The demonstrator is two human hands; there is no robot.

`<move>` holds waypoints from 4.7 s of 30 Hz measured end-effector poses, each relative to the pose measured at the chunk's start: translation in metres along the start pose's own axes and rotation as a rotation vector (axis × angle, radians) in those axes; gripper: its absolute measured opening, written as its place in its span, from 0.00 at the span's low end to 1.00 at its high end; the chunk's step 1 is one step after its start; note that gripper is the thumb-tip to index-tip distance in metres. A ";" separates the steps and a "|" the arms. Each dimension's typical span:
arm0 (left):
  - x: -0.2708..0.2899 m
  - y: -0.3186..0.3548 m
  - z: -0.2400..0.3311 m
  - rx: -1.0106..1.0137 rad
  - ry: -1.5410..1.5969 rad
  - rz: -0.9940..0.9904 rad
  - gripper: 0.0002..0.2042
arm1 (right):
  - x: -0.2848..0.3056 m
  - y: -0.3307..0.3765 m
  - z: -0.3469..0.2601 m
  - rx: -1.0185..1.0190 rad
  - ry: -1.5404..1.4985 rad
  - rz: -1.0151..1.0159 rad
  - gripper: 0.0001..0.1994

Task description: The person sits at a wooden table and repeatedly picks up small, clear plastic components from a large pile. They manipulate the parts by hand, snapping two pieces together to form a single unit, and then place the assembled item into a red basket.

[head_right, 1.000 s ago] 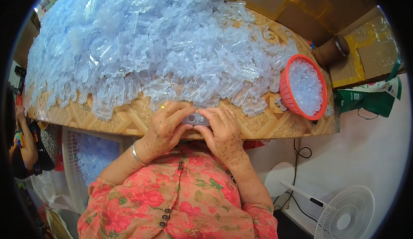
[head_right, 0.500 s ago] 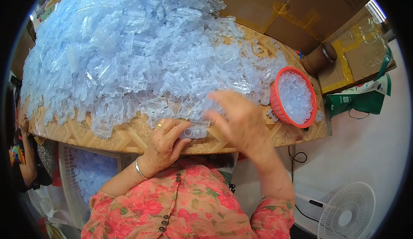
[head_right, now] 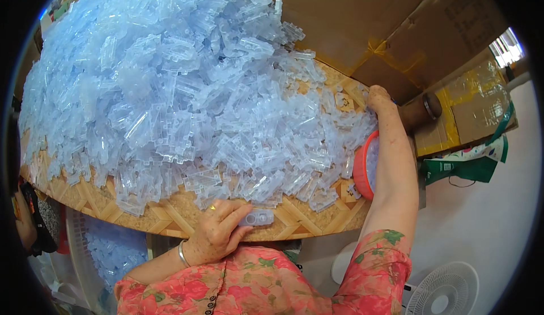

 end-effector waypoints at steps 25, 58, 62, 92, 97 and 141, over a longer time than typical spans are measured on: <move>-0.004 0.011 -0.005 -0.056 -0.001 0.077 0.21 | 0.120 0.386 -0.183 0.866 -0.863 0.385 0.14; 0.008 0.014 0.006 -0.024 -0.145 0.148 0.22 | 0.093 0.401 -0.177 0.292 -1.000 0.013 0.19; 0.007 0.011 0.006 0.085 -0.072 0.064 0.18 | 0.081 0.395 -0.179 0.267 -1.090 -0.230 0.18; -0.005 0.000 -0.026 0.656 0.412 -0.282 0.12 | 0.064 0.389 -0.193 -0.028 -1.464 -0.952 0.21; -0.006 0.011 -0.021 0.595 0.515 -0.097 0.13 | 0.068 0.402 -0.192 0.024 -1.507 -0.758 0.23; 0.006 -0.003 -0.009 -0.070 0.001 0.052 0.08 | 0.050 0.046 -0.161 -0.115 -0.502 0.147 0.27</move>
Point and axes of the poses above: each hand's wrist, its own y-axis away from the middle knuckle, its own x-axis out of the back of the hand, z = x × y, the point moved 3 cm from there along -y, towards the middle knuckle, and after that the axes turned 8 degrees about z, right-handed, at the moved point
